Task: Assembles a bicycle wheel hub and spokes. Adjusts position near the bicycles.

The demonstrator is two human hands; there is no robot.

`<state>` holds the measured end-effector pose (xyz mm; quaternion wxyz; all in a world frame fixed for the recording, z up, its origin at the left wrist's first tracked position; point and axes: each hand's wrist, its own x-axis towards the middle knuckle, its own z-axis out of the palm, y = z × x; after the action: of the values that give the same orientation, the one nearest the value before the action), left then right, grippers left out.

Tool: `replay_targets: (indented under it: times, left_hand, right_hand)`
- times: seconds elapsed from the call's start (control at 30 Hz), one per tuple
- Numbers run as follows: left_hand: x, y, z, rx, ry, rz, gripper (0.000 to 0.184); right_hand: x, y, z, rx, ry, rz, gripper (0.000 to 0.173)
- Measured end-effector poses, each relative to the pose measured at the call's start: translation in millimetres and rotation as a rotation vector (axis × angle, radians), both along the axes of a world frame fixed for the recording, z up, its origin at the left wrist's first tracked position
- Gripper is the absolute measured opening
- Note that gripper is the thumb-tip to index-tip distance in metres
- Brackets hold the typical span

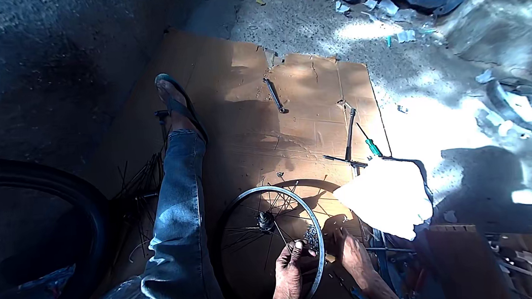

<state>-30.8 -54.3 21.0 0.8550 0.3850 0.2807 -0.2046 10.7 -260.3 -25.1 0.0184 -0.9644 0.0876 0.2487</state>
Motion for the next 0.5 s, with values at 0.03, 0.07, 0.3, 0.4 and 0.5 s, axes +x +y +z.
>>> replay_targets:
  times: [0.03, 0.07, 0.3, 0.4, 0.5]
  left_hand:
    - [0, 1, 2, 0.002, 0.009, -0.002, 0.031]
    - [1, 2, 5, 0.004, 0.024, -0.005, 0.031]
    - [1, 10, 16, 0.093, 0.033, -0.024, 0.033]
    - [3, 16, 17, 0.104, -0.001, -0.07, 0.035]
    - [3, 20, 21, 0.083, -0.045, -0.077, 0.034]
  right_hand:
    - [1, -1, 4, 0.04, -0.006, -0.05, 0.031]
    - [0, -2, 9, 0.125, -0.037, -0.127, 0.032]
    - [-53, 17, 42, 1.373, -0.518, -0.582, 0.015]
    - [-66, 34, 48, 1.571, -0.486, -0.597, 0.014]
    - [-68, 46, 49, 1.567, -0.438, -0.567, 0.021]
